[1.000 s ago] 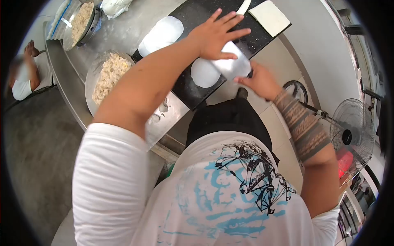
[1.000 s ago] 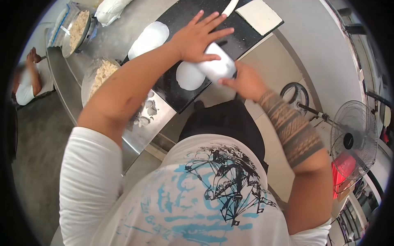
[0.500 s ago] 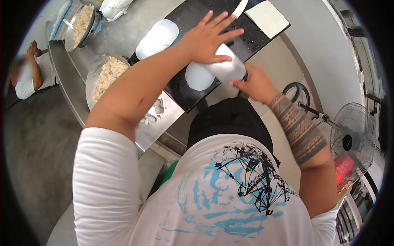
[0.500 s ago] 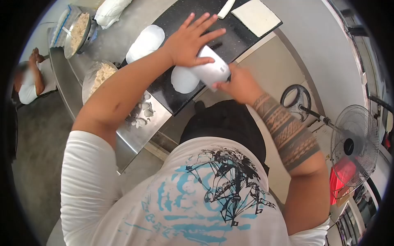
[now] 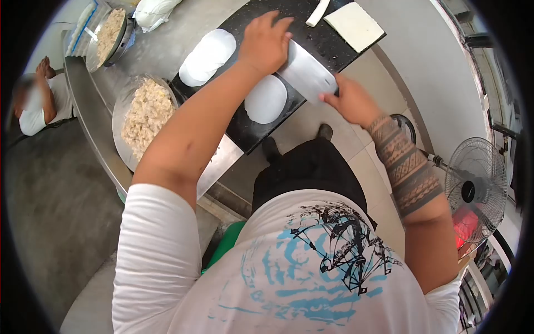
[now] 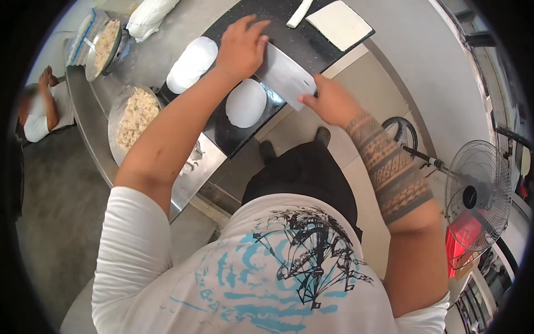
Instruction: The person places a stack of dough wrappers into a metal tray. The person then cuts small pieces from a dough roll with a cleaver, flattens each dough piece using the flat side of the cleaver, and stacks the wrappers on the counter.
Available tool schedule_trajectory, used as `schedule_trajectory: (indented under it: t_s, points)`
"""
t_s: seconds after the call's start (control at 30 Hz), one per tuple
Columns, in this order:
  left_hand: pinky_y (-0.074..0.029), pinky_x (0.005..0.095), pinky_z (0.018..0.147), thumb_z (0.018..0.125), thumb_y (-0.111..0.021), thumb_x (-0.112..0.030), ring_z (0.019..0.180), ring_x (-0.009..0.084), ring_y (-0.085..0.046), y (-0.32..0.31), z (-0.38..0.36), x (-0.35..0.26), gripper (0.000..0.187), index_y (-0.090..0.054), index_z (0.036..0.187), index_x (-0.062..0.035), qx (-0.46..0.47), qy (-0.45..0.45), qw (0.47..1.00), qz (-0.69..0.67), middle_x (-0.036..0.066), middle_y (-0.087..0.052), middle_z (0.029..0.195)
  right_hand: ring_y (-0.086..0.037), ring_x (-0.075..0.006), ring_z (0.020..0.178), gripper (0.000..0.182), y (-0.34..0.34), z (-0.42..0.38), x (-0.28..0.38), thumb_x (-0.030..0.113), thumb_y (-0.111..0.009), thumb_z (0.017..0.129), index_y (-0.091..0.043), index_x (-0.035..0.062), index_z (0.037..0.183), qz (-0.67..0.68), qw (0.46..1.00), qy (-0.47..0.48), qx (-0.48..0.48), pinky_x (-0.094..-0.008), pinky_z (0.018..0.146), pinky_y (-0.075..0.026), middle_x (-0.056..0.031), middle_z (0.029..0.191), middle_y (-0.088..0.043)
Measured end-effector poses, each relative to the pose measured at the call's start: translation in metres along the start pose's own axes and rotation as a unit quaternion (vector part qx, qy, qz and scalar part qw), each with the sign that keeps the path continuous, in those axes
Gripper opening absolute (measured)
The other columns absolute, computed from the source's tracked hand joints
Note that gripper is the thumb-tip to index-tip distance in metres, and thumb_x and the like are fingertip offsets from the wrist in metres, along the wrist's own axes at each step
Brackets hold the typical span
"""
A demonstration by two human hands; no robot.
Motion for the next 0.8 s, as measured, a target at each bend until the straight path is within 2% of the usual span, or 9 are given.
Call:
schedule_trajectory:
  t_s: [0.1, 0.17, 0.2, 0.27, 0.33, 0.43, 0.53, 0.6, 0.8]
  points:
    - [-0.059, 0.0485, 0.089, 0.102, -0.066, -0.050, 0.097, 0.0357, -0.075, 0.023, -0.010, -0.005, 0.045, -0.078, 0.118, -0.0100, 0.253, 0.194, 0.944, -0.085, 0.016, -0.077, 0.104, -0.072, -0.0404, 0.090, 0.049, -0.035, -0.061, -0.033, 0.035, -0.079, 0.097, -0.064, -0.0031, 0.124, 0.069, 0.998, 0.000, -0.001, -0.0471, 0.082, -0.056, -0.0241, 0.097, -0.073]
    - [-0.060, 0.0421, 0.069, 0.101, -0.069, -0.056, 0.067, 0.0280, -0.073, 0.039, -0.023, -0.024, 0.052, -0.080, 0.107, -0.0059, 0.506, 0.226, 0.822, -0.132, 0.015, -0.073, 0.079, -0.072, -0.0404, 0.090, 0.049, -0.037, -0.103, -0.051, 0.034, -0.080, 0.097, -0.064, -0.0029, 0.125, 0.066, 0.997, 0.010, 0.028, -0.0471, 0.083, -0.056, -0.0241, 0.096, -0.073]
    - [-0.058, 0.0382, 0.061, 0.099, -0.071, -0.060, 0.061, 0.0209, -0.071, 0.046, -0.036, -0.034, 0.056, -0.080, 0.099, -0.0052, 0.509, 0.305, 0.784, -0.181, 0.015, -0.073, 0.079, -0.072, -0.0406, 0.091, 0.049, -0.025, -0.122, -0.044, 0.034, -0.080, 0.097, -0.064, -0.0029, 0.125, 0.040, 0.997, -0.008, 0.060, -0.0472, 0.083, -0.056, -0.0241, 0.096, -0.074]
    - [-0.058, 0.0366, 0.072, 0.094, -0.080, -0.037, 0.078, 0.0204, -0.075, 0.044, -0.056, -0.033, 0.032, -0.076, 0.098, -0.0052, 0.395, 0.173, 0.899, -0.077, 0.014, -0.072, 0.080, -0.072, -0.0404, 0.091, 0.049, -0.010, -0.130, -0.059, 0.033, -0.080, 0.097, -0.064, -0.0028, 0.126, 0.028, 0.998, 0.002, 0.055, -0.0473, 0.083, -0.056, -0.0242, 0.097, -0.074]
    - [-0.058, 0.0347, 0.079, 0.091, -0.079, -0.015, 0.088, 0.0192, -0.073, 0.041, -0.066, -0.035, 0.024, -0.074, 0.112, -0.0050, 0.278, 0.239, 0.921, -0.134, 0.012, -0.073, 0.091, -0.073, -0.0399, 0.090, 0.049, -0.006, -0.132, -0.097, 0.033, -0.080, 0.097, -0.064, -0.0027, 0.126, 0.055, 0.997, 0.042, -0.027, -0.0472, 0.083, -0.057, -0.0245, 0.098, -0.073]
    - [-0.057, 0.0341, 0.081, 0.092, -0.074, -0.003, 0.089, 0.0180, -0.071, 0.034, -0.062, -0.049, 0.031, -0.070, 0.123, -0.0047, 0.217, 0.370, 0.876, -0.222, 0.008, -0.073, 0.099, -0.073, -0.0433, 0.095, 0.054, 0.008, -0.081, -0.107, 0.038, -0.079, 0.097, -0.064, -0.0054, 0.125, 0.059, 0.992, -0.053, -0.095, -0.0490, 0.088, -0.057, -0.0284, 0.106, -0.073]
    - [-0.058, 0.0379, 0.084, 0.090, -0.072, -0.003, 0.090, 0.0245, -0.072, 0.037, -0.055, -0.077, 0.031, -0.071, 0.121, -0.0070, 0.192, 0.399, 0.856, -0.268, 0.009, -0.074, 0.101, -0.071, -0.0461, 0.103, 0.058, -0.007, -0.061, -0.048, 0.042, -0.078, 0.097, -0.063, -0.0076, 0.123, 0.208, 0.966, -0.137, -0.074, -0.0511, 0.091, -0.055, -0.0308, 0.109, -0.073]
    - [-0.058, 0.0371, 0.084, 0.091, -0.071, -0.002, 0.091, 0.0226, -0.072, 0.046, -0.047, -0.089, 0.031, -0.071, 0.122, -0.0065, 0.200, 0.361, 0.879, -0.240, 0.009, -0.074, 0.102, -0.071, -0.0465, 0.104, 0.060, -0.081, -0.051, -0.048, 0.042, -0.079, 0.096, -0.063, -0.0082, 0.123, 0.173, 0.981, -0.010, -0.085, -0.0511, 0.090, -0.056, -0.0312, 0.110, -0.072]
    - [-0.057, 0.0334, 0.084, 0.093, -0.069, 0.002, 0.092, 0.0173, -0.069, 0.102, -0.011, -0.096, 0.035, -0.069, 0.127, -0.0070, 0.182, 0.267, 0.908, -0.266, 0.006, -0.072, 0.105, -0.073, -0.0355, 0.093, 0.051, -0.081, -0.107, -0.029, 0.036, -0.082, 0.095, -0.066, -0.0049, 0.120, 0.129, 0.990, -0.046, 0.033, -0.0434, 0.082, -0.056, -0.0238, 0.104, -0.075]
Point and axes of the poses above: each hand's wrist, its own z-axis towards the middle knuckle, its own y-axis out of the back of the hand, x = y × z, the point moved 1 cm from there along z, towards the middle knuckle
